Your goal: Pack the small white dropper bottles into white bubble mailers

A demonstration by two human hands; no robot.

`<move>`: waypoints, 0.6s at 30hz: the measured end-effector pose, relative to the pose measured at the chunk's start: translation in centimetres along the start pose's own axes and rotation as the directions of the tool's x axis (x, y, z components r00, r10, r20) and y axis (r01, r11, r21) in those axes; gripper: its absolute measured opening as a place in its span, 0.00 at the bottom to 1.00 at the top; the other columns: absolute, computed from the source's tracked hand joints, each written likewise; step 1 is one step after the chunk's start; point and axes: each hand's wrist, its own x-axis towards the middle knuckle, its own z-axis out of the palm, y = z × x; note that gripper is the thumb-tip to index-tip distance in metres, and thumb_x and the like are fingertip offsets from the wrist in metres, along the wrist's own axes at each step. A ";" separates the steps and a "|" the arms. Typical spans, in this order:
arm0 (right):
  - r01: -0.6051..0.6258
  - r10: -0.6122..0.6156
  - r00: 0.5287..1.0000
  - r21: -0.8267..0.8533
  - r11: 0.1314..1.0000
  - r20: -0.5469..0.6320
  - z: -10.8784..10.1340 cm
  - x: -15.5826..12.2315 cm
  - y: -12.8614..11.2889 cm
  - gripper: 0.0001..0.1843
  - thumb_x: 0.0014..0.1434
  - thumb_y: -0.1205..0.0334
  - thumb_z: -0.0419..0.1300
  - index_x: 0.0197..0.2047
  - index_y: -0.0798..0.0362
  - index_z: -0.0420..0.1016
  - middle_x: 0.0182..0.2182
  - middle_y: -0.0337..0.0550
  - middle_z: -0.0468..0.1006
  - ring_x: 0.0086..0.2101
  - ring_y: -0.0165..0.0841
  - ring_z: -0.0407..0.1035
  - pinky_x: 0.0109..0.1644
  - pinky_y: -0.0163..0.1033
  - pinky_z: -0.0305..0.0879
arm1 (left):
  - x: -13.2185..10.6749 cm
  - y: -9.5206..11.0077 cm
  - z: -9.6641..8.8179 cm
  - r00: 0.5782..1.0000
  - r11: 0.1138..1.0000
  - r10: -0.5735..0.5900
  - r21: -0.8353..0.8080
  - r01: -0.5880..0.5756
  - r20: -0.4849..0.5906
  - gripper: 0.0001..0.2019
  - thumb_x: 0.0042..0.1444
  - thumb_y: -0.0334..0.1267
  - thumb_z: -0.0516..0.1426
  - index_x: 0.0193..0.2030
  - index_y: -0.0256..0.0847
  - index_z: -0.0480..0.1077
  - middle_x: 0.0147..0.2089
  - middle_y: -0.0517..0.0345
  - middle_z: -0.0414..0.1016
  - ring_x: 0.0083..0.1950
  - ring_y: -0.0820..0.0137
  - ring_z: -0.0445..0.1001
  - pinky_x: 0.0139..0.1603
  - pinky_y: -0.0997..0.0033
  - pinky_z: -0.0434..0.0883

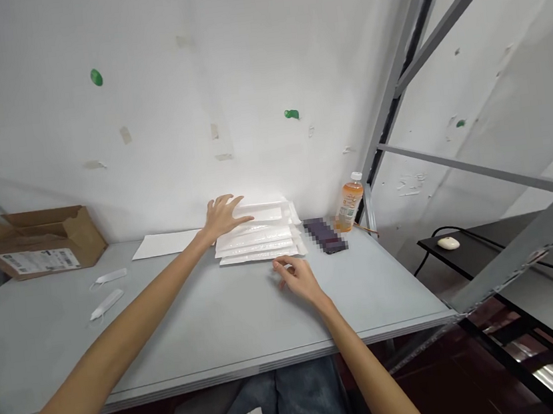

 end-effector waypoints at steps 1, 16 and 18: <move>0.022 -0.023 1.000 -0.035 0.999 -0.021 -0.1 -0.1 0.0 0.22 0.61 0.44 0.55 0.41 0.55 0.76 0.38 0.48 0.80 0.22 0.31 0.72 0.22 0.35 0.62 | -1.2 -0.8 -0.6 0.999 1.000 0.011 -0.002 -0.011 -0.044 0.30 0.60 0.55 0.56 0.64 0.41 0.64 0.64 0.39 0.63 0.66 0.50 0.58 0.65 0.46 0.51; 0.456 -0.325 0.886 -0.489 0.744 0.331 14.0 8.3 -5.5 0.14 0.64 0.59 0.55 0.50 0.52 0.75 0.45 0.48 0.79 0.40 0.36 0.75 0.41 0.38 0.67 | -23.6 -19.7 -6.1 0.820 0.850 -0.523 0.207 0.484 0.232 0.43 0.55 0.65 0.54 0.71 0.42 0.53 0.76 0.42 0.42 0.74 0.44 0.46 0.67 0.41 0.52; 0.449 -0.264 0.887 -0.578 0.681 0.378 17.7 11.4 -6.8 0.20 0.65 0.60 0.54 0.59 0.55 0.69 0.56 0.53 0.73 0.53 0.39 0.70 0.50 0.39 0.66 | -23.2 -20.3 -5.3 0.831 0.871 -0.489 0.197 0.450 0.265 0.41 0.56 0.65 0.52 0.70 0.42 0.55 0.75 0.42 0.47 0.74 0.46 0.47 0.67 0.42 0.52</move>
